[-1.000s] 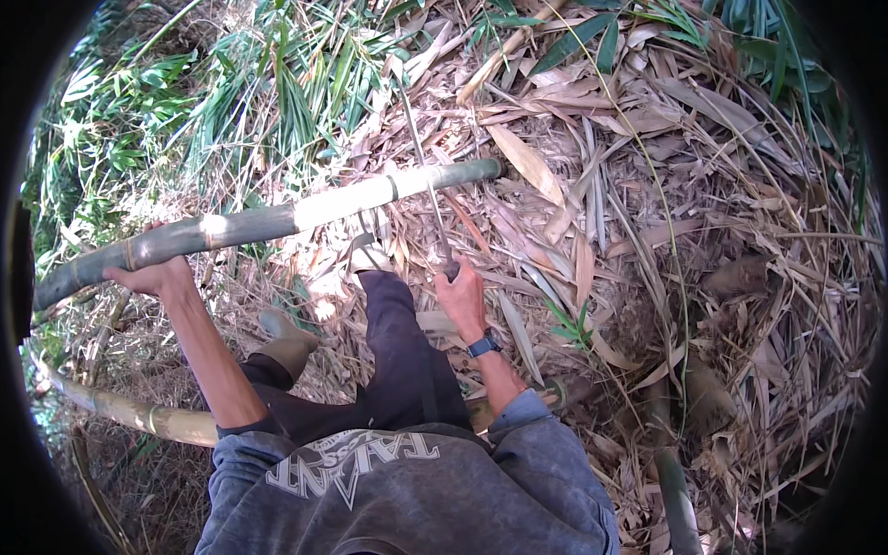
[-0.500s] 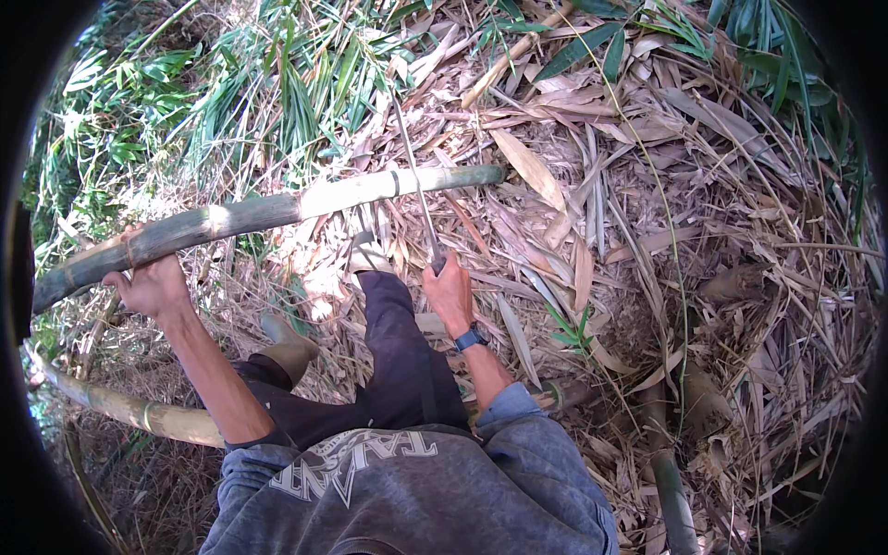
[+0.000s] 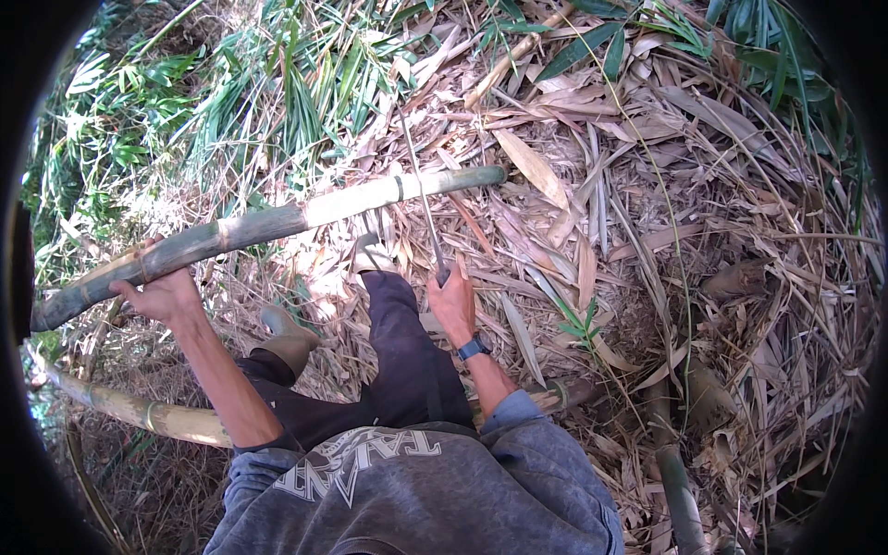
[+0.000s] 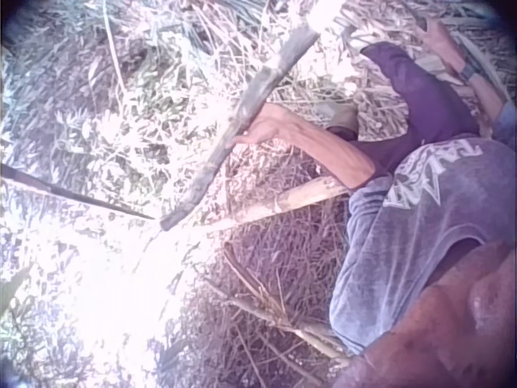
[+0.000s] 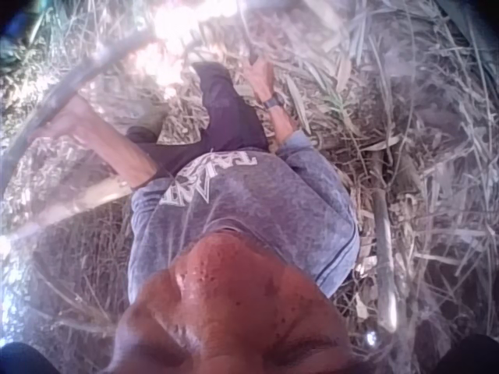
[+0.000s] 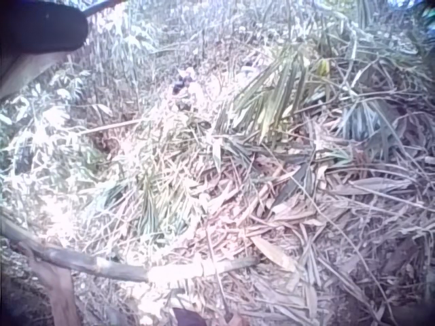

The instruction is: The person uses a machete to cut a bamboo stalk into smaller sections. They position the bamboo on the ground and repeatedly strike it with the machete to sever the stalk.

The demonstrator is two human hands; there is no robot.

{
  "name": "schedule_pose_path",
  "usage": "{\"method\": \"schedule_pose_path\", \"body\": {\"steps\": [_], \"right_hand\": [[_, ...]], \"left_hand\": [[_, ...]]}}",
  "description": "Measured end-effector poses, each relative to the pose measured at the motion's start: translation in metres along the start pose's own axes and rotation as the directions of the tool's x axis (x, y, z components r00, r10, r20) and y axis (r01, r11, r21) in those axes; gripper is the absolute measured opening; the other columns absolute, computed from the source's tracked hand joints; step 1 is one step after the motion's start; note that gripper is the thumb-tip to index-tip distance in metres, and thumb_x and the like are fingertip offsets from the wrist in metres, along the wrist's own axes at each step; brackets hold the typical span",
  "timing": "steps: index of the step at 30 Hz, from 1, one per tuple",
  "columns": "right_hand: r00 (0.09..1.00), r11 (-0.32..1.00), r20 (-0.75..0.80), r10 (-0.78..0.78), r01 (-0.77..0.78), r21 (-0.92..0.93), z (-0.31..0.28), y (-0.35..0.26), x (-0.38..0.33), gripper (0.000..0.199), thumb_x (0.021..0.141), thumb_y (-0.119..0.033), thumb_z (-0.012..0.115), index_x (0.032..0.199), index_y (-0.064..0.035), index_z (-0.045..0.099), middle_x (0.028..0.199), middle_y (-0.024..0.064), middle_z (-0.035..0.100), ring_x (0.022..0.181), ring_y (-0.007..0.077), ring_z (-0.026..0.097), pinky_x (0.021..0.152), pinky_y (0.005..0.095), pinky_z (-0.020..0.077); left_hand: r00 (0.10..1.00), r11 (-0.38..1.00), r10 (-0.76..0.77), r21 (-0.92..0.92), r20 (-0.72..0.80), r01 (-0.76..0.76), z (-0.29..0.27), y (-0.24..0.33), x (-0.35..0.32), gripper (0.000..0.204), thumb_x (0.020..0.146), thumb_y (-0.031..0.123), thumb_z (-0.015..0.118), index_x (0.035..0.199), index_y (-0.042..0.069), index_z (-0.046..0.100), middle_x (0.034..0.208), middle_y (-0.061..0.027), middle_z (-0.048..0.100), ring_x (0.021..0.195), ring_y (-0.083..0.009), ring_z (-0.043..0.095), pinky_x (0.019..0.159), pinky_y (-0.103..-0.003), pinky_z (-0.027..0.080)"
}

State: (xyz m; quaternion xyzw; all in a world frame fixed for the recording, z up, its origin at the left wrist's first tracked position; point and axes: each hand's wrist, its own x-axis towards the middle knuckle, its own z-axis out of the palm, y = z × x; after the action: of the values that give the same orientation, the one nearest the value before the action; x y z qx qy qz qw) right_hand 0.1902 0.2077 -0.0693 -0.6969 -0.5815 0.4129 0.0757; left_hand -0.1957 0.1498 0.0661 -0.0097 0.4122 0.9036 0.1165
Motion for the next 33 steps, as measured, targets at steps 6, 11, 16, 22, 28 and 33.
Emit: {"method": "schedule_pose_path", "body": {"steps": [6,11,16,22,28,33], "right_hand": [[1.0,0.999,-0.002,0.021,-0.021,-0.024,0.001,-0.001,-0.005,0.03,0.084,-0.022,0.062,0.1,0.0032,0.059,0.073,0.0245,0.063,0.071,0.0396,0.065,0.063,0.0451,0.0474],[0.998,0.997,0.025,0.057,-0.056,-0.047,-0.001,-0.007,-0.006,0.03,0.084,-0.023,0.062,0.101,0.0015,0.059,0.076,0.0237,0.065,0.075,0.0411,0.065,0.069,0.0476,0.0498],[0.999,0.998,-0.001,0.037,-0.037,-0.043,0.007,0.002,0.003,0.031,0.084,-0.024,0.062,0.101,0.001,0.06,0.075,0.022,0.064,0.072,0.0398,0.064,0.068,0.0471,0.0495],[0.997,0.996,0.021,0.08,-0.079,-0.04,0.01,0.009,0.007,0.03,0.084,-0.025,0.061,0.097,0.0013,0.059,0.075,0.0211,0.064,0.07,0.039,0.064,0.068,0.0472,0.0489],[0.999,0.999,-0.017,0.046,-0.046,-0.03,0.012,0.007,0.004,0.028,0.084,-0.024,0.062,0.094,0.0013,0.059,0.072,0.02,0.063,0.067,0.0369,0.063,0.064,0.0468,0.0482],[0.974,0.934,0.193,0.117,-0.174,0.312,0.02,0.016,0.013,0.019,0.083,-0.017,0.062,0.089,0.0016,0.059,0.066,0.0124,0.062,0.049,0.0211,0.06,0.048,0.038,0.0476]], "left_hand": [[0.997,0.99,0.032,0.136,-0.072,-0.022,-0.011,-0.003,0.006,0.052,0.085,0.046,0.07,0.116,0.01,0.048,0.103,-0.0129,0.054,0.099,-0.0265,0.054,0.096,-0.048,0.043],[0.979,0.984,0.047,0.177,-0.196,-0.012,-0.004,-0.007,0.001,0.045,0.085,0.049,0.068,0.104,0.014,0.047,0.095,-0.0109,0.054,0.092,-0.0247,0.055,0.092,-0.047,0.045],[0.966,0.982,0.134,0.16,-0.223,-0.099,-0.008,-0.014,0.001,0.056,0.081,0.062,0.064,0.1,0.013,0.044,0.08,-0.0106,0.055,0.082,-0.0261,0.057,0.084,-0.043,0.048],[0.963,0.978,0.156,0.17,-0.218,-0.12,-0.01,-0.018,0.002,0.057,0.084,0.064,0.052,0.1,0.009,0.046,0.078,-0.0106,0.054,0.075,-0.0267,0.057,0.078,-0.044,0.05],[0.976,0.982,0.128,0.159,-0.177,-0.1,-0.015,-0.013,0.004,0.058,0.083,0.069,0.052,0.093,0.012,0.045,0.076,-0.0111,0.054,0.077,-0.0269,0.057,0.078,-0.043,0.049],[0.95,0.97,0.157,0.222,-0.271,-0.097,-0.008,-0.01,-0.01,0.059,0.082,0.07,0.053,0.092,0.013,0.045,0.075,-0.0112,0.054,0.076,-0.0276,0.057,0.077,-0.044,0.049]]}}
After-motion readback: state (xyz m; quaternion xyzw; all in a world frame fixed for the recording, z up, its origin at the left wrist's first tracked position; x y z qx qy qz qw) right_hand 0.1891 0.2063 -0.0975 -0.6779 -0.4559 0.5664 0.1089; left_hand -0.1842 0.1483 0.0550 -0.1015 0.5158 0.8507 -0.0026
